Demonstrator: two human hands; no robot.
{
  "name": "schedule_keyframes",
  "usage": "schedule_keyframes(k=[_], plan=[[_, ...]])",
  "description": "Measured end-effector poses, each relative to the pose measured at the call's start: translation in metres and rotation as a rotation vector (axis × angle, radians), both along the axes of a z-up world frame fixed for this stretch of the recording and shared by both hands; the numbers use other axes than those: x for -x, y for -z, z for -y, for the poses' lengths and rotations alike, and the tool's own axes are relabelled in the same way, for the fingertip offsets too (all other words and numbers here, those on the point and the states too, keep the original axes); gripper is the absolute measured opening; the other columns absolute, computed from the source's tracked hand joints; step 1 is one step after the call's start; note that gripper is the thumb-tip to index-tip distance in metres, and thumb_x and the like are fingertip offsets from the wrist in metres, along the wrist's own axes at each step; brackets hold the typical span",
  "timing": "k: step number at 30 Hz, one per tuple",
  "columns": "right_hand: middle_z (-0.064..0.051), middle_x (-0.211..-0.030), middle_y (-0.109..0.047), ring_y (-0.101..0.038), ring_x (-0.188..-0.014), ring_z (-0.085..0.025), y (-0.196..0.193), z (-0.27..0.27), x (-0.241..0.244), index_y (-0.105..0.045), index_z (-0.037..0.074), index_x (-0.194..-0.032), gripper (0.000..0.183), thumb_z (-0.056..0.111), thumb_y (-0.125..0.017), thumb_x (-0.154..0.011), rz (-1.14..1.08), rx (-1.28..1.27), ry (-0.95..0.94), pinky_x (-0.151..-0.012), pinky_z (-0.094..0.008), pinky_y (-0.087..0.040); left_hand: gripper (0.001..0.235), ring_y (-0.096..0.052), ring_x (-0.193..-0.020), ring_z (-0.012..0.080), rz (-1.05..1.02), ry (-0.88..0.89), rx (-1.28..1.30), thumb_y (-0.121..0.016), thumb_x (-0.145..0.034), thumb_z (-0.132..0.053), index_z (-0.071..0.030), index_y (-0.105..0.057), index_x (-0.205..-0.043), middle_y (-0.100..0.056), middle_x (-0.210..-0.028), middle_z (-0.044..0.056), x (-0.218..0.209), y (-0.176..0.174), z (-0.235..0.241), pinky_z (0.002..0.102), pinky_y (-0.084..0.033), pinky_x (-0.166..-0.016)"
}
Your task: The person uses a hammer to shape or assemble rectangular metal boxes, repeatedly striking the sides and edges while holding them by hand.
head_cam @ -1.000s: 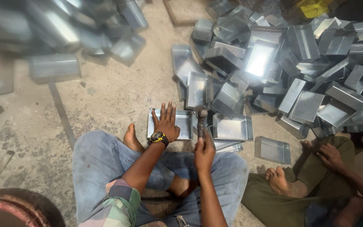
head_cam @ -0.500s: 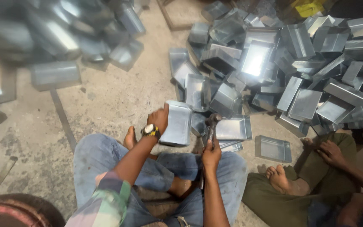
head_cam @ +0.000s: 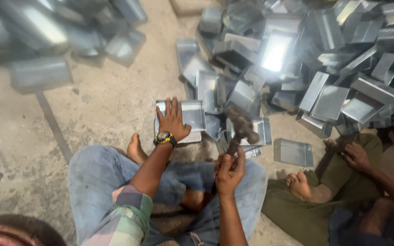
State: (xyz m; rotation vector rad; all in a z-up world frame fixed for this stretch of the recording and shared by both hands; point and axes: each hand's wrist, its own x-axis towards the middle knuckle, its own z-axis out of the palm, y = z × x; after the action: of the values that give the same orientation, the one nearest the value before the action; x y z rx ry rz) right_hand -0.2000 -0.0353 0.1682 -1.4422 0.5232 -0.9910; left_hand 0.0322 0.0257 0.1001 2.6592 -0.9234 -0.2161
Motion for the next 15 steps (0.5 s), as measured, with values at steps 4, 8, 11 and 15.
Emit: schedule_keyframes(k=[4,8,11,15], plan=[[-0.002,-0.077,-0.056,-0.047,-0.058,-0.007,0.006,0.0,0.005,-0.044,0.0,-0.148,0.051,0.024,-0.059,-0.105,-0.009,0.068,-0.028,-0.05,-0.023,-0.039,0.105,-0.003,-0.158,0.0366,0.026,-0.005,0.037,-0.061,-0.076,-0.051,-0.002,-0.023,-0.16,-0.009,-0.171,0.017,-0.002,0.008,0.0,0.07,-0.001,-0.119],[-0.014,-0.091,-0.068,-0.064,-0.08,-0.022,0.023,0.012,-0.015,-0.055,0.001,-0.142,0.042,0.023,-0.064,-0.107,-0.511,0.651,0.096,-0.066,-0.031,-0.052,0.101,0.004,-0.155,0.0358,0.068,0.001,0.069,-0.06,-0.074,-0.052,-0.011,-0.03,-0.161,-0.001,-0.169,0.016,0.001,0.005,0.0,0.07,0.002,-0.117],[-0.019,-0.085,-0.073,-0.073,-0.078,-0.026,0.018,0.013,-0.016,-0.059,0.006,-0.141,0.042,0.021,-0.064,-0.102,-0.841,0.457,0.118,-0.069,-0.036,-0.055,0.072,0.012,-0.159,0.0361,-0.15,0.027,-0.076,-0.054,-0.085,-0.052,-0.022,-0.051,-0.15,0.01,-0.173,0.016,-0.001,-0.001,0.001,0.072,0.003,-0.119],[-0.013,-0.077,-0.074,-0.075,-0.069,-0.016,-0.006,0.005,0.003,-0.062,0.003,-0.138,0.041,0.017,-0.06,-0.099,-0.616,0.253,0.083,-0.061,-0.034,-0.056,0.071,0.012,-0.157,0.0365,-0.054,0.015,0.018,-0.058,-0.08,-0.053,-0.022,-0.059,-0.144,0.009,-0.171,0.016,0.002,0.004,-0.001,0.071,0.006,-0.118]])
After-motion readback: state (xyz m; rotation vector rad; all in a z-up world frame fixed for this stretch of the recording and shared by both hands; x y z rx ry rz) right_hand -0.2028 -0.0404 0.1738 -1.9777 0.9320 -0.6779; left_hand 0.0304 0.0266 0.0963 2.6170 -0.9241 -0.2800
